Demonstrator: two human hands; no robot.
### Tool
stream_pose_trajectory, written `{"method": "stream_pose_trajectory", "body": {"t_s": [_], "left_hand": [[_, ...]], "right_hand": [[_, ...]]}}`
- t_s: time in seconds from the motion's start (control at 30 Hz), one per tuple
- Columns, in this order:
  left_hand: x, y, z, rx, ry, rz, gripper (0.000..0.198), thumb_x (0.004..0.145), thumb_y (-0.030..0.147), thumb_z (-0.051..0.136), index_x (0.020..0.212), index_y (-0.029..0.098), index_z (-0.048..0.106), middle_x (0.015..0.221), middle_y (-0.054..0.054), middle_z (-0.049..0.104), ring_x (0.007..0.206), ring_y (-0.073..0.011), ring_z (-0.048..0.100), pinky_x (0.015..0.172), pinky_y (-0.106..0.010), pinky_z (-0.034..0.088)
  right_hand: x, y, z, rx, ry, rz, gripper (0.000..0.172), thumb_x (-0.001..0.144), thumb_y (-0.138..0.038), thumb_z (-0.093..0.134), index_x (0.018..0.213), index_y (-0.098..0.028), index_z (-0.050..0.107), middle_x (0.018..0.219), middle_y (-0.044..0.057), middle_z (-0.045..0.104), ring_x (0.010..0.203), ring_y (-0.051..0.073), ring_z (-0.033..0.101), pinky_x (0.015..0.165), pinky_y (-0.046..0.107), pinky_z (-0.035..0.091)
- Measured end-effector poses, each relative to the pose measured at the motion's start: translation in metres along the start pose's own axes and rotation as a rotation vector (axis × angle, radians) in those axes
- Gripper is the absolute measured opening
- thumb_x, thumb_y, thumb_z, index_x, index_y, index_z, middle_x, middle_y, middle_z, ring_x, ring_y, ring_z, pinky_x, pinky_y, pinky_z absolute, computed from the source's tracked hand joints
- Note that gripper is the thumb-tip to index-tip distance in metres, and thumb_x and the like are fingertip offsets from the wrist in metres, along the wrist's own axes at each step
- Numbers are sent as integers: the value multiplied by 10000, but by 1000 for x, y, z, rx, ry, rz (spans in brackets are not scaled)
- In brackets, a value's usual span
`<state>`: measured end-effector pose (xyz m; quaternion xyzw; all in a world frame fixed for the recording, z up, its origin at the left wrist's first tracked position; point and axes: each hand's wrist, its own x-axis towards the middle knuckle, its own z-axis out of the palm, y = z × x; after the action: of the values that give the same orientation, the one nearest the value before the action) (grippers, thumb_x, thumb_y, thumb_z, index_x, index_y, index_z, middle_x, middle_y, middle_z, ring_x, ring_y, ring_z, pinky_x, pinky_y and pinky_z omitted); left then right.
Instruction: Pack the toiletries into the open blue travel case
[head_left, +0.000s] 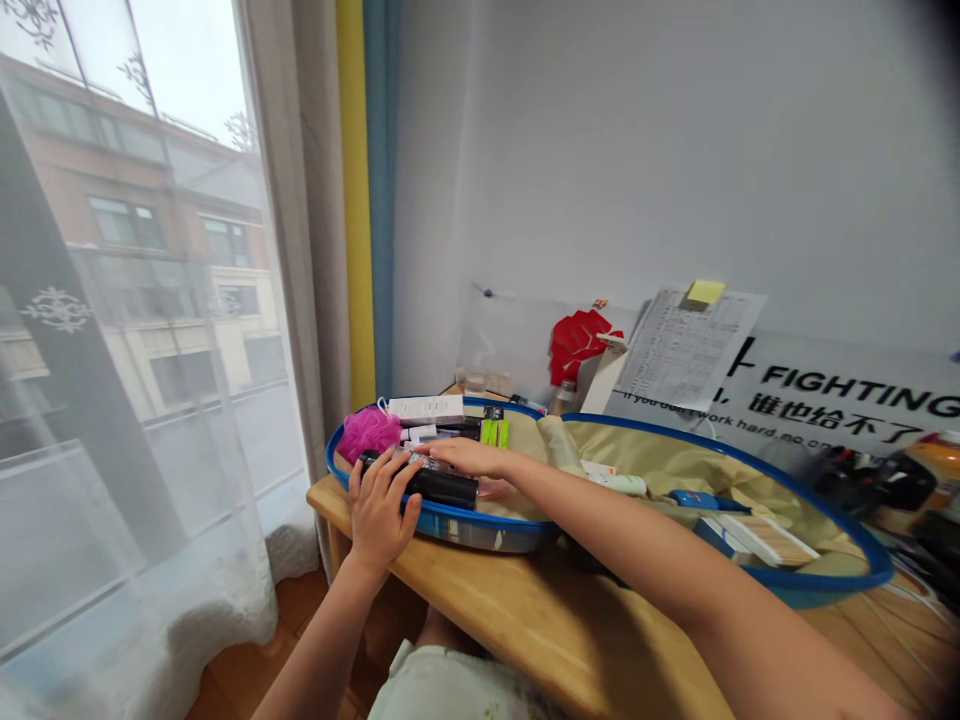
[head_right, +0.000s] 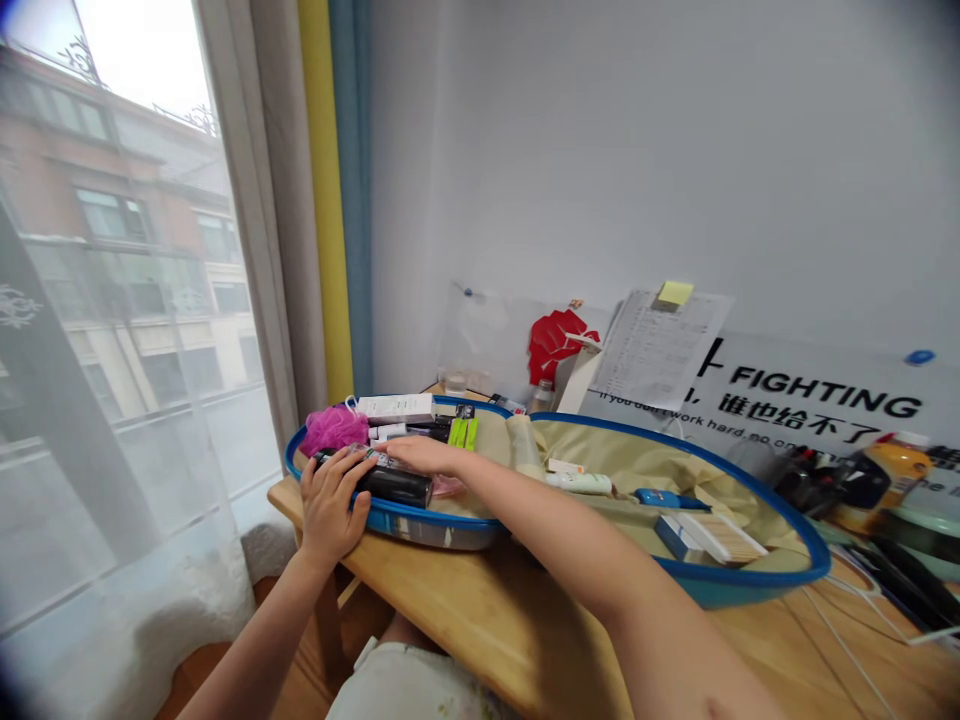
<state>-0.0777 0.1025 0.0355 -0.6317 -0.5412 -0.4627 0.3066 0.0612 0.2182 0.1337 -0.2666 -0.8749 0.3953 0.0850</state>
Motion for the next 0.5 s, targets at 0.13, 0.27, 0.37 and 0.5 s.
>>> {"method": "stream_pose_trajectory", "body": {"t_s": [0.13,0.27,0.37,0.5], "left_hand": [[-2,-1,1,3,9,-1,373,916,338,362,1179,199,587,1185,-94,624,1196,-251,479,1099,-464,163],[-1,0,1,19,26,21,364,919,331,359,1155,200,603,1179,-93,622,1193,-249,474,1091,-451,183],[0,0,0,21,33,28,364,919,333,357,1146,199,608,1178,-97,619,1192,-251,472,1088,-451,191],[-1,-1,1,19,22,19,367,915,338,359,1152,205,607,1170,-94,621,1181,-249,480,1090,-454,188]], "right_hand": [[12,-4,-2,-59,-79,-55,389,919,-324,361,1217,-248,600,1304,-19,569,1141,154,520,960,289,402],[21,-6,-5,-120,-145,-63,412,933,-280,313,1224,-198,592,1251,41,596,1020,145,559,838,272,458],[23,-9,-7,-169,-191,-58,414,932,-260,312,1229,-173,586,1156,70,633,833,117,570,742,254,467],[25,-10,-10,-223,-224,-62,404,924,-216,323,1228,-177,587,1099,70,649,737,92,543,692,229,455]]}}
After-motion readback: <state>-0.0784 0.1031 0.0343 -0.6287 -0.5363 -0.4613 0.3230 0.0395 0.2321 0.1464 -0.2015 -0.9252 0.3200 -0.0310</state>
